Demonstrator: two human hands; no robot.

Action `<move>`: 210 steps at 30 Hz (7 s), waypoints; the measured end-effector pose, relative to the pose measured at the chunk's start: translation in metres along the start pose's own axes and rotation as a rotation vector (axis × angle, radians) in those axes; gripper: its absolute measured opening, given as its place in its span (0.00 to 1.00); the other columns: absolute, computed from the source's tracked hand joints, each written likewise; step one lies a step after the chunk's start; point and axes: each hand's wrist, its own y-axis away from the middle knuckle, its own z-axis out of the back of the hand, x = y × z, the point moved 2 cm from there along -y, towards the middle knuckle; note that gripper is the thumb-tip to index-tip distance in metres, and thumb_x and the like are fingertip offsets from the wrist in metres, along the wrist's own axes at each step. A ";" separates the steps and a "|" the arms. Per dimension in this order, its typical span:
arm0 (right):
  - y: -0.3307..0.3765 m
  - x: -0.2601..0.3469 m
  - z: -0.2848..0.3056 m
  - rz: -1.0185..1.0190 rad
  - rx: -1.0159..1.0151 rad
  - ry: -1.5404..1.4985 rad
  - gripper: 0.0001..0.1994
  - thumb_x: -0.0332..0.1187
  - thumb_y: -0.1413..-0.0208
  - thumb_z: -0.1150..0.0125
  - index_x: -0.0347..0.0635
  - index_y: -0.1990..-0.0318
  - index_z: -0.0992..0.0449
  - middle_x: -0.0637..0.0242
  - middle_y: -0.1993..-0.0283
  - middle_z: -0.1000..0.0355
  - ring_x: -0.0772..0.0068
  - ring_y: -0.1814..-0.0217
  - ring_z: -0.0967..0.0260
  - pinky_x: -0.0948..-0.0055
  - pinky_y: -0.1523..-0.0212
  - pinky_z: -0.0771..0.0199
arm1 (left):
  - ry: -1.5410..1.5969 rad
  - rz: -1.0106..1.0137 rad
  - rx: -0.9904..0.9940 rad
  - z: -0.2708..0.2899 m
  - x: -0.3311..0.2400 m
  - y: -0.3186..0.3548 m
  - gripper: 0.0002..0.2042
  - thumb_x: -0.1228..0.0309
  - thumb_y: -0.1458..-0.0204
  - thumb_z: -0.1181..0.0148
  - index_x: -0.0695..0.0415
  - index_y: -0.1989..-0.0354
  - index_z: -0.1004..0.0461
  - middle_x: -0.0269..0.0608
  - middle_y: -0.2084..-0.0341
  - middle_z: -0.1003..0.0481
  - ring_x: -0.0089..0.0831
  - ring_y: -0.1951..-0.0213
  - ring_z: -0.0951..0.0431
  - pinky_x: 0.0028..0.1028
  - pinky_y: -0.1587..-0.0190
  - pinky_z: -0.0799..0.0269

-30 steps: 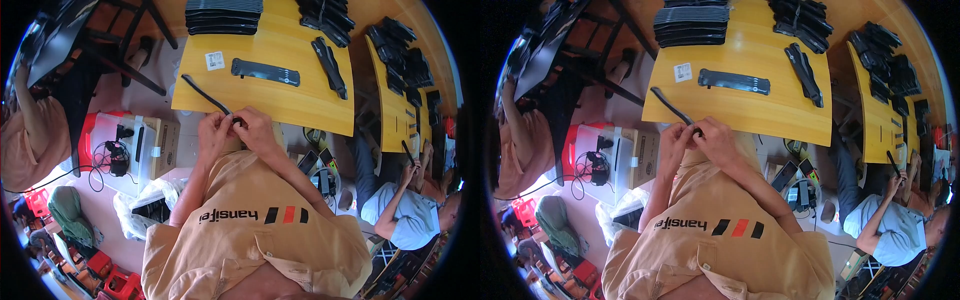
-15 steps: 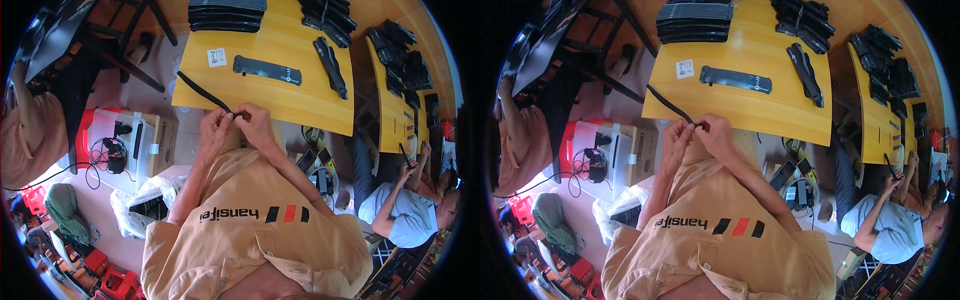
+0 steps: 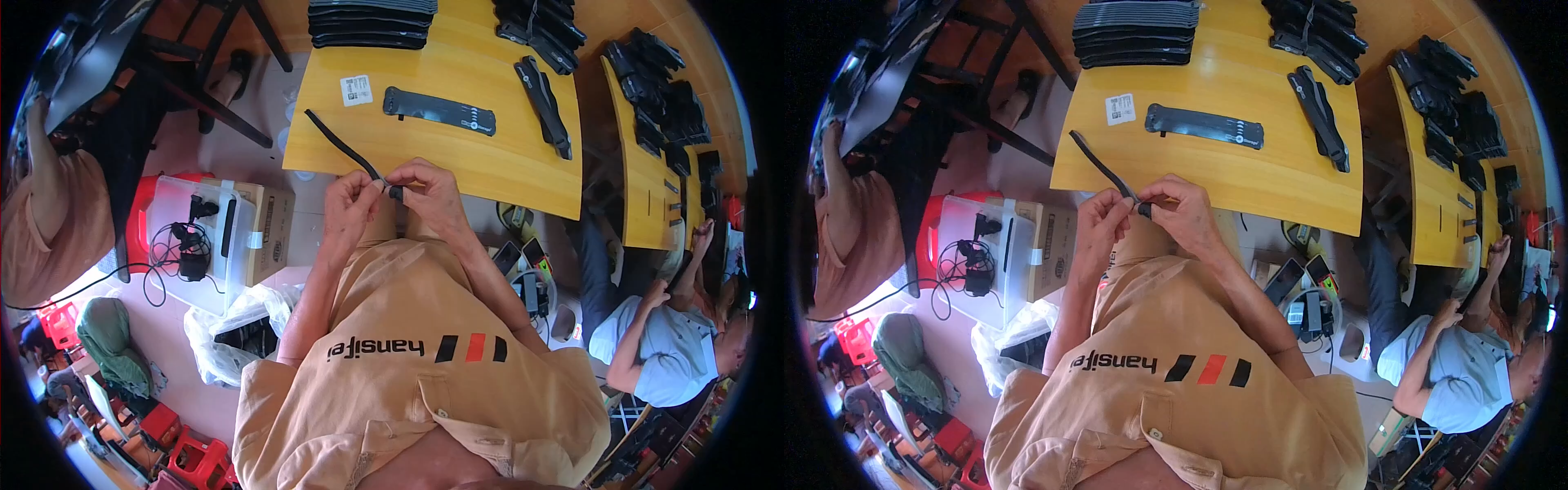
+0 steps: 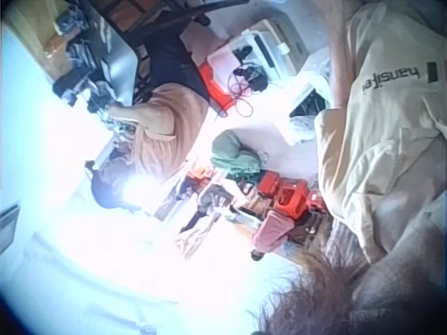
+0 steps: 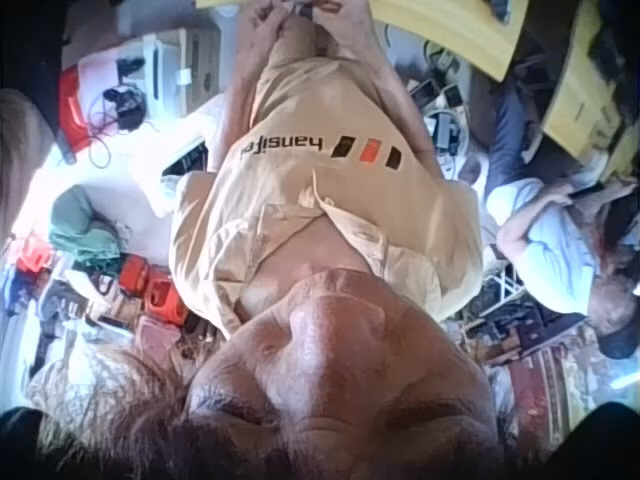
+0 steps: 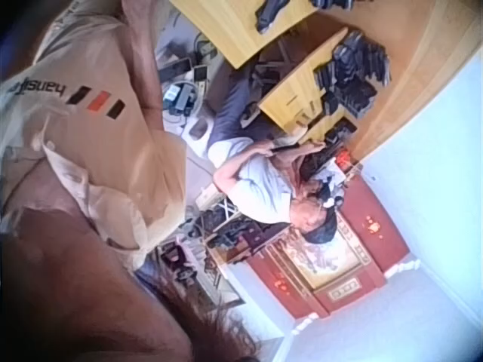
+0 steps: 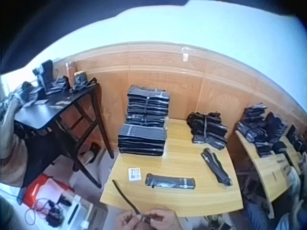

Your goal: Assembling and inspecting black textile straps by attaching plastic components.

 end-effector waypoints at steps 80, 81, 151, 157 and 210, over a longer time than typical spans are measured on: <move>0.010 0.078 -0.010 -0.003 0.493 0.027 0.06 0.27 0.50 0.52 0.35 0.75 0.34 0.66 0.85 0.38 0.76 0.85 0.42 0.78 0.81 0.41 | 0.206 0.023 0.246 0.006 -0.040 0.035 0.12 0.69 0.48 0.50 0.57 0.82 0.34 0.27 0.89 0.38 0.11 0.87 0.45 0.15 0.85 0.55; 0.013 0.078 -0.011 -0.127 0.437 -0.142 0.07 0.27 0.49 0.53 0.36 0.76 0.34 0.69 0.85 0.39 0.80 0.86 0.43 0.81 0.83 0.43 | 0.305 0.008 0.272 0.003 -0.039 0.035 0.12 0.69 0.48 0.50 0.58 0.82 0.34 0.27 0.89 0.38 0.11 0.87 0.45 0.14 0.85 0.55; 0.082 0.153 0.182 -0.011 -0.623 0.798 0.10 0.20 0.49 0.52 0.31 0.61 0.25 0.67 0.78 0.31 0.83 0.75 0.31 0.84 0.72 0.30 | 0.367 0.264 -0.091 0.032 0.062 -0.024 0.18 0.56 0.45 0.51 0.61 0.70 0.29 0.42 0.79 0.26 0.25 0.80 0.26 0.20 0.79 0.31; 0.090 0.150 0.195 0.027 -0.521 0.607 0.10 0.20 0.49 0.51 0.30 0.62 0.25 0.65 0.72 0.33 0.81 0.72 0.32 0.85 0.70 0.31 | -0.041 0.356 -0.214 0.039 0.037 -0.012 0.18 0.57 0.45 0.52 0.63 0.65 0.29 0.45 0.76 0.25 0.27 0.79 0.26 0.22 0.76 0.29; -0.030 -0.040 0.163 -0.242 -0.679 0.237 0.08 0.17 0.57 0.46 0.33 0.69 0.24 0.72 0.77 0.30 0.88 0.77 0.38 0.86 0.75 0.37 | -0.486 -0.107 -0.155 -0.021 0.010 -0.149 0.07 0.74 0.55 0.39 0.64 0.72 0.27 0.30 0.83 0.31 0.15 0.80 0.35 0.16 0.75 0.37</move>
